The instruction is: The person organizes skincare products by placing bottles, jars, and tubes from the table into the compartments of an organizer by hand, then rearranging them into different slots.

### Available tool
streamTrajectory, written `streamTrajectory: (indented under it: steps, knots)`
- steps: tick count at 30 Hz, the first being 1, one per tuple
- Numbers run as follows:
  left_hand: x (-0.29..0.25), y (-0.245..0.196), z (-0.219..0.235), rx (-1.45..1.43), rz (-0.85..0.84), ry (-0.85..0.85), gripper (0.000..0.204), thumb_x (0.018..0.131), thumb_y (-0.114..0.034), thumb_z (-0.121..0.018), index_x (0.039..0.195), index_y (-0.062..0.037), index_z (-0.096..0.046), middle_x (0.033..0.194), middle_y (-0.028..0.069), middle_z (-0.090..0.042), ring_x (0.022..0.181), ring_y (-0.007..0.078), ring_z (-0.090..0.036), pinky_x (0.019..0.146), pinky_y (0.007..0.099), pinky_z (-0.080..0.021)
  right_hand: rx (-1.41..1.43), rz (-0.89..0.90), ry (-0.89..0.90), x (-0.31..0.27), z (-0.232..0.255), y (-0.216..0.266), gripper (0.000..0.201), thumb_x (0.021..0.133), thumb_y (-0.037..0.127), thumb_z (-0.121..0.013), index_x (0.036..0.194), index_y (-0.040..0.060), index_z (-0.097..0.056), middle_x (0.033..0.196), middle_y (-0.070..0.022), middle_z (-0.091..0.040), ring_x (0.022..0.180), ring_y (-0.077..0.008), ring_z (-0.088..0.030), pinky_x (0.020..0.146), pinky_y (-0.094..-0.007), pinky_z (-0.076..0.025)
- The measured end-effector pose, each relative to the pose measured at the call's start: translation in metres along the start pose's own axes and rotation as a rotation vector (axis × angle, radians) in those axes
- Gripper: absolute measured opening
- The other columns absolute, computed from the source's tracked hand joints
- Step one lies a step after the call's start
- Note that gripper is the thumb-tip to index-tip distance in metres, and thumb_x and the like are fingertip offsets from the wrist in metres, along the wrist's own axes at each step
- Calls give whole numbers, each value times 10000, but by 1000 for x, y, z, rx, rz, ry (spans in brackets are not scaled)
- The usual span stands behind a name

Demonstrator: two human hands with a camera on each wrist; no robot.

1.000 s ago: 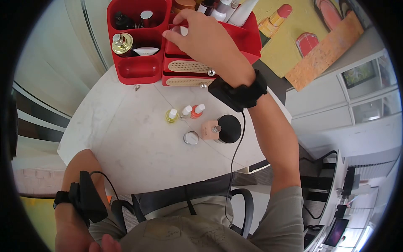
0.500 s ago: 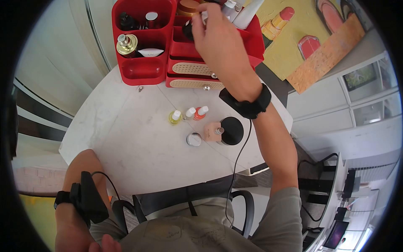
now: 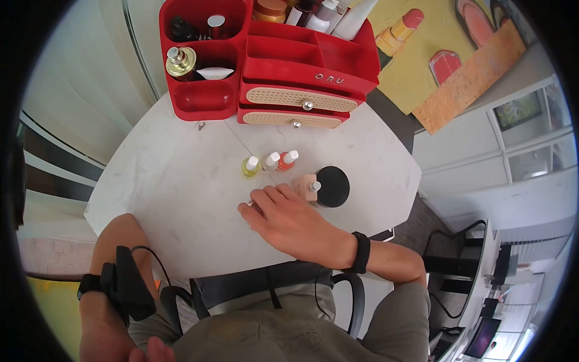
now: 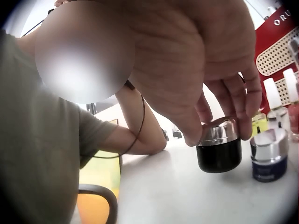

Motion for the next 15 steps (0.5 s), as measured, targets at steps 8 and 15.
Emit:
streamTrajectory:
  steps: [8, 15]
  knots:
    - [-1, 3, -3, 36, 46, -14, 412, 971, -255, -537, 588, -104, -556, 570, -18, -611, 545, 104, -578, 513, 225, -456, -204, 42, 12, 5, -1, -4, 306, 867, 126, -673, 1159, 38, -634, 976, -106, -562, 957, -236, -579, 872, -396, -426]
    - [-2, 22, -8, -154, 35, -38, 411, 962, -230, -531, 571, -103, -548, 565, -16, -614, 543, 107, -569, 522, 225, -461, -110, 40, -378, 70, 88, -30, 351, 806, 172, -794, 1105, 63, -645, 1042, -101, -642, 953, -278, -630, 811, -454, -513]
Point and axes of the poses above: each hand's wrist, its own x-axis towards the middle knuckle, its own z-axis out of the back of the hand, y = z × x, the point moved 3 cm from there along x, towards the middle knuckle
